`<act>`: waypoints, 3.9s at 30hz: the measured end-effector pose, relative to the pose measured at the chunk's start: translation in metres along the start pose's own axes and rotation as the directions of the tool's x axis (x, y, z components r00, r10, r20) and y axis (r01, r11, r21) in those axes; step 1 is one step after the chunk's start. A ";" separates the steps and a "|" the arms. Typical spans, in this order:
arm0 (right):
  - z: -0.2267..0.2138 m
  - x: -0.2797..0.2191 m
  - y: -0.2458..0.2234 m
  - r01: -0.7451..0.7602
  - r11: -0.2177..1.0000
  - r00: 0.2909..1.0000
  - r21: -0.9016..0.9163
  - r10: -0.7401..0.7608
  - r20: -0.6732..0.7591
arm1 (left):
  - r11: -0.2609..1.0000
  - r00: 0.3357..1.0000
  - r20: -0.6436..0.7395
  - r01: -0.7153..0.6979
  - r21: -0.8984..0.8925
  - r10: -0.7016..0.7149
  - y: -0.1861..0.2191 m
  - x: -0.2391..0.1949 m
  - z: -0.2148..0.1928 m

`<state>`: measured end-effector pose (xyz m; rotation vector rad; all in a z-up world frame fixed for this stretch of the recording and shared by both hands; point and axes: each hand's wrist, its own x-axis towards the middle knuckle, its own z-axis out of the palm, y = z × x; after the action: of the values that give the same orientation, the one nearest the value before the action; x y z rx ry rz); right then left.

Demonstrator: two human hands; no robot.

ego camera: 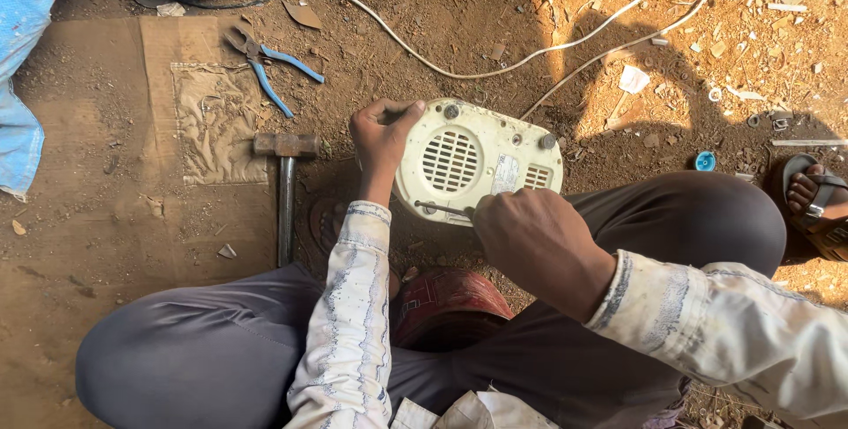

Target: The person sits on the ground and uses a screwdriver to remove screws from the base of a small white appliance. After removing all screws, the person lifts the base cover to reveal the internal components.

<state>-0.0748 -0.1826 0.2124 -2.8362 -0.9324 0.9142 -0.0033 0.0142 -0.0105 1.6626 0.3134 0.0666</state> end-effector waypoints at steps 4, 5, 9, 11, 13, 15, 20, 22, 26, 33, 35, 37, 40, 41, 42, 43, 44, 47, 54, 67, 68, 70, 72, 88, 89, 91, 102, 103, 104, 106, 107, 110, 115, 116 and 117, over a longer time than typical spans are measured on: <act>-0.005 -0.006 0.004 0.127 0.974 0.966 0.189 -0.078 -0.247 | 0.997 0.999 0.008 0.037 -0.068 -0.037 0.001 0.000 0.002; -0.006 -0.007 0.003 0.184 0.958 0.932 0.220 -0.099 -0.349 | 0.998 1.000 0.003 0.023 -0.063 -0.023 0.001 0.000 0.002; -0.006 -0.007 -0.003 -0.045 0.993 0.996 0.113 0.054 -0.075 | 0.998 0.998 -0.009 0.069 0.002 -0.069 0.001 -0.002 0.001; -0.008 -0.006 0.000 -0.095 0.995 0.992 -0.020 0.097 0.081 | 0.997 0.997 0.001 0.079 0.000 -0.079 0.003 0.001 0.003; -0.008 -0.005 0.002 0.004 0.983 0.994 0.186 0.016 -0.104 | 0.996 0.996 -0.006 0.086 0.021 -0.086 0.001 0.000 0.002; -0.005 -0.005 0.005 0.065 0.963 0.979 0.260 -0.011 -0.204 | 0.994 0.996 -0.022 0.084 0.064 -0.083 -0.001 -0.001 0.000; 0.009 -0.004 0.009 -0.101 0.976 0.988 0.192 0.121 -0.096 | 0.998 0.999 -0.024 0.031 0.047 -0.029 -0.008 0.000 0.000; 0.011 -0.002 0.011 -0.012 0.991 0.995 0.133 0.025 -0.093 | 0.995 0.999 -0.039 -0.008 0.099 0.012 -0.008 0.000 -0.001; -0.001 -0.004 0.014 0.136 0.973 0.963 0.188 -0.085 -0.257 | 0.973 0.994 -0.073 -0.058 0.221 0.076 -0.005 -0.004 -0.004; -0.077 -0.005 0.053 -0.124 0.938 0.985 0.325 0.155 -0.073 | 0.937 0.987 -0.034 -0.141 0.319 0.160 0.004 -0.016 -0.014; -0.092 0.000 0.067 -0.084 0.970 0.973 0.227 0.129 -0.193 | 0.933 0.989 -0.032 -0.124 0.337 0.143 0.003 -0.021 -0.019; -0.097 0.004 0.075 -0.061 0.983 0.950 0.175 0.111 -0.291 | 0.941 0.995 -0.018 -0.090 0.325 0.101 0.001 -0.026 -0.021; -0.095 0.019 0.079 -0.023 0.977 0.941 0.214 0.093 -0.326 | 0.945 0.998 -0.032 -0.047 0.323 0.061 -0.005 -0.037 -0.032; -0.092 0.025 0.078 -0.023 0.966 0.955 0.258 0.097 -0.279 | 0.934 0.995 -0.047 -0.064 0.351 0.086 -0.007 -0.040 -0.035; -0.090 0.028 0.079 -0.037 0.954 0.966 0.299 0.111 -0.235 | 0.924 0.992 -0.050 -0.092 0.372 0.119 -0.008 -0.040 -0.034; -0.089 0.029 0.081 -0.027 0.948 0.967 0.317 0.105 -0.231 | 0.921 0.990 -0.061 -0.095 0.377 0.127 -0.010 -0.039 -0.035; -0.088 0.027 0.083 -0.022 0.942 0.970 0.336 0.102 -0.220 | 0.921 0.989 -0.068 -0.094 0.379 0.129 -0.011 -0.041 -0.037; -0.087 0.024 0.083 0.019 0.946 0.965 0.323 0.066 -0.253 | 0.923 0.981 -0.092 -0.125 0.363 0.169 -0.009 -0.040 -0.039; -0.079 0.025 0.083 0.033 0.945 0.972 0.325 0.045 -0.231 | 0.928 0.989 -0.074 -0.091 0.361 0.126 -0.011 -0.035 -0.039; -0.065 0.037 0.071 0.027 0.944 0.969 0.329 0.056 -0.241 | 0.942 0.985 -0.067 -0.133 0.308 0.161 -0.015 -0.031 -0.034; -0.065 0.037 0.070 0.031 0.937 0.967 0.347 0.059 -0.246 | 0.951 0.987 -0.067 -0.119 0.286 0.144 -0.016 -0.032 -0.034; -0.064 0.037 0.069 0.031 0.931 0.969 0.364 0.060 -0.238 | 0.953 0.991 -0.067 -0.095 0.286 0.119 -0.015 -0.033 -0.034; -0.063 0.039 0.068 0.025 0.932 0.976 0.362 0.057 -0.213 | 0.940 0.992 -0.066 -0.075 0.333 0.103 -0.012 -0.032 -0.033; -0.043 0.060 0.031 -0.087 0.993 0.991 0.082 0.094 -0.094 | 0.953 0.983 -0.061 -0.151 0.264 0.172 0.002 -0.033 -0.030; -0.044 0.062 0.030 -0.093 0.991 0.990 0.099 0.103 -0.094 | 0.953 0.983 -0.060 -0.151 0.263 0.173 0.003 -0.033 -0.030; -0.045 0.063 0.027 -0.094 0.987 0.990 0.131 0.107 -0.096 | 0.953 0.985 -0.066 -0.134 0.273 0.157 0.005 -0.033 -0.030; -0.044 0.061 0.026 -0.134 0.981 0.991 0.143 0.137 -0.011 | 0.969 0.989 -0.052 -0.124 0.215 0.138 -0.003 -0.031 -0.029; -0.046 0.064 0.027 -0.137 0.977 0.990 0.164 0.142 -0.021 | 0.965 0.990 -0.042 -0.118 0.235 0.132 -0.005 -0.029 -0.029; -0.048 0.069 0.029 -0.140 0.972 0.989 0.187 0.148 -0.029 | 0.960 0.992 -0.031 -0.113 0.256 0.124 -0.006 -0.028 -0.028; -0.055 0.081 0.035 -0.102 0.973 0.991 0.206 0.117 -0.064 | 0.970 0.993 0.046 -0.114 0.213 0.106 -0.008 -0.025 -0.027; -0.060 0.089 0.039 -0.061 0.978 0.993 0.201 0.080 -0.089 | 0.982 0.989 0.112 -0.115 0.148 0.099 -0.008 -0.024 -0.026; -0.073 0.107 0.054 -0.052 0.977 0.998 0.209 0.055 -0.007 | 0.994 0.975 0.210 -0.093 0.064 0.077 -0.007 -0.020 -0.023; -0.064 0.095 0.060 -0.091 0.966 0.996 0.243 0.087 0.026 | 0.988 0.969 0.225 0.068 0.139 -0.098 -0.007 -0.015 -0.019; -0.060 0.091 0.059 -0.090 0.957 0.995 0.274 0.096 -0.008 | 0.994 0.970 0.237 0.036 0.099 -0.059 -0.008 -0.014 -0.019; -0.057 0.090 0.057 -0.089 0.948 0.993 0.305 0.107 -0.042 | 0.998 0.969 0.248 0.004 0.059 -0.019 -0.008 -0.014 -0.020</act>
<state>0.0449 -0.1715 0.2012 -2.6480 -0.5890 0.8905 -0.0225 0.0308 -0.0141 1.7053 0.1354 -0.1607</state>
